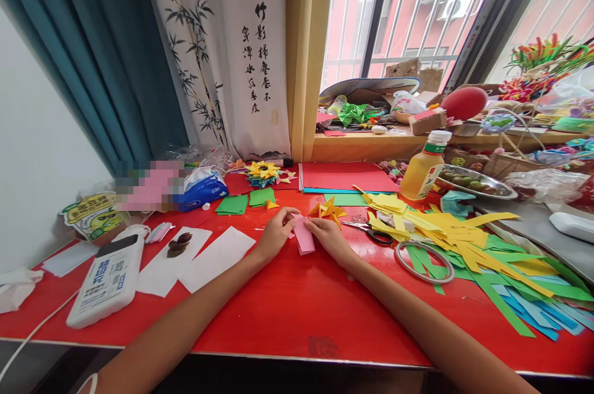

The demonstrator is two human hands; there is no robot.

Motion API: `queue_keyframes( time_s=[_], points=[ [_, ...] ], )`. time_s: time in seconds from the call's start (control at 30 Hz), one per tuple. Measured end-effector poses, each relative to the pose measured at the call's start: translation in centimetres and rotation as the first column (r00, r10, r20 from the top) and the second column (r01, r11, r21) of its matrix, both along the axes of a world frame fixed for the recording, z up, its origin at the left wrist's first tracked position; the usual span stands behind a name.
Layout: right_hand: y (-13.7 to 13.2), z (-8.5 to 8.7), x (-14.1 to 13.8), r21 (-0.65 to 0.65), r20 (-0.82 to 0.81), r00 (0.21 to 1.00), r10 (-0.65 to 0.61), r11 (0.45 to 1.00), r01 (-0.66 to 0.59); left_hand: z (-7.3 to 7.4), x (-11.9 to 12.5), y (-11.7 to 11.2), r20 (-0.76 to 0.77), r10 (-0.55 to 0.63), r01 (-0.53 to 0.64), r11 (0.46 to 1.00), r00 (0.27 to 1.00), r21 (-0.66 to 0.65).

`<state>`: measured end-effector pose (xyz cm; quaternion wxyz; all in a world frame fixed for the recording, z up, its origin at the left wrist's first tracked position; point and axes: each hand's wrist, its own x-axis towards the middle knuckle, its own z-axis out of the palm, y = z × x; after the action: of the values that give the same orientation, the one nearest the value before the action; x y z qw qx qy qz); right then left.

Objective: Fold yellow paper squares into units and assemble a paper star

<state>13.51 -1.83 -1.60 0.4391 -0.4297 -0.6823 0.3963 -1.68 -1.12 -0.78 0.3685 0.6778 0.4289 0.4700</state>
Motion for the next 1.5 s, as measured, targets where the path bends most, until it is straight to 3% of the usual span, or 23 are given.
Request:
queue_keyframes(
  time_s=[0.17,0.23,0.4,0.53,0.63,0.73,0.87,0.93,1.0,1.07,1.1,1.17,1.23,1.3,1.4,1.5],
  points=[
    [-0.3,0.1,-0.3,0.047,0.087,0.994,0.06,0.997,-0.065,0.3,0.2,-0.3,-0.06,-0.119,0.12,0.993,0.991,0.015],
    [-0.3,0.1,-0.4,0.055,0.121,0.99,0.07,0.996,-0.077,0.4,0.1,-0.3,-0.103,-0.106,0.11,0.993,0.989,0.042],
    [-0.5,0.0,-0.7,0.007,0.085,0.993,0.087,0.996,-0.088,0.4,-0.2,-0.1,-0.188,0.086,-0.066,0.992,0.978,0.112],
    [-0.8,0.1,-1.3,-0.173,-0.127,0.979,0.158,0.968,-0.179,0.5,-0.6,0.5,-0.154,0.261,-0.233,0.956,0.953,0.177],
    [-1.0,0.2,-1.6,-0.243,-0.244,0.952,0.185,0.939,-0.244,0.6,-1.0,0.9,-0.124,0.314,-0.286,0.937,0.941,0.199],
    [-1.1,0.3,-1.6,-0.259,-0.25,0.95,0.189,0.932,-0.254,0.9,-1.6,1.4,-0.102,0.361,-0.335,0.919,0.927,0.21],
    [-1.3,0.4,-1.4,-0.318,-0.274,0.932,0.238,0.892,-0.321,2.0,-3.0,1.5,-0.046,0.481,-0.455,0.853,0.876,0.258],
    [-1.4,0.6,-1.3,-0.322,-0.361,0.906,0.223,0.882,-0.345,2.4,-3.4,1.0,-0.059,0.543,-0.474,0.777,0.838,0.414],
    [-1.4,0.8,-1.3,-0.31,-0.461,0.865,0.198,0.877,-0.366,2.4,-3.1,0.1,-0.155,0.492,-0.325,0.749,0.857,0.578],
    [-1.3,0.7,-1.2,-0.287,-0.523,0.835,0.171,0.887,-0.362,2.0,-2.4,-0.9,-0.422,0.215,0.102,0.784,0.881,0.612],
    [-1.2,0.6,-1.1,-0.274,-0.532,0.832,0.157,0.898,-0.345,1.7,-1.9,-1.3,-0.55,0.093,0.299,0.759,0.83,0.579],
    [-0.9,0.2,-1.0,-0.244,-0.507,0.851,0.132,0.926,-0.289,1.3,-0.9,-2.0,-0.748,0.003,0.569,0.647,0.664,0.508],
    [-0.5,-0.1,-0.8,-0.209,-0.438,0.891,0.122,0.95,-0.233,1.2,-0.3,-2.3,-0.8,0.05,0.621,0.602,0.598,0.502],
    [-0.2,-0.3,-0.7,-0.165,-0.349,0.927,0.135,0.965,-0.203,1.4,-0.1,-2.2,-0.744,0.14,0.509,0.646,0.653,0.569],
    [-0.1,-0.3,-0.8,-0.107,-0.205,0.957,0.206,0.967,-0.231,1.7,-0.4,-1.6,-0.565,0.246,0.204,0.76,0.788,0.617],
    [-0.2,-0.2,-0.8,-0.095,-0.12,0.956,0.266,0.956,-0.278,1.7,-0.6,-1.0,-0.461,0.202,0.082,0.847,0.864,0.526]
  ],
)
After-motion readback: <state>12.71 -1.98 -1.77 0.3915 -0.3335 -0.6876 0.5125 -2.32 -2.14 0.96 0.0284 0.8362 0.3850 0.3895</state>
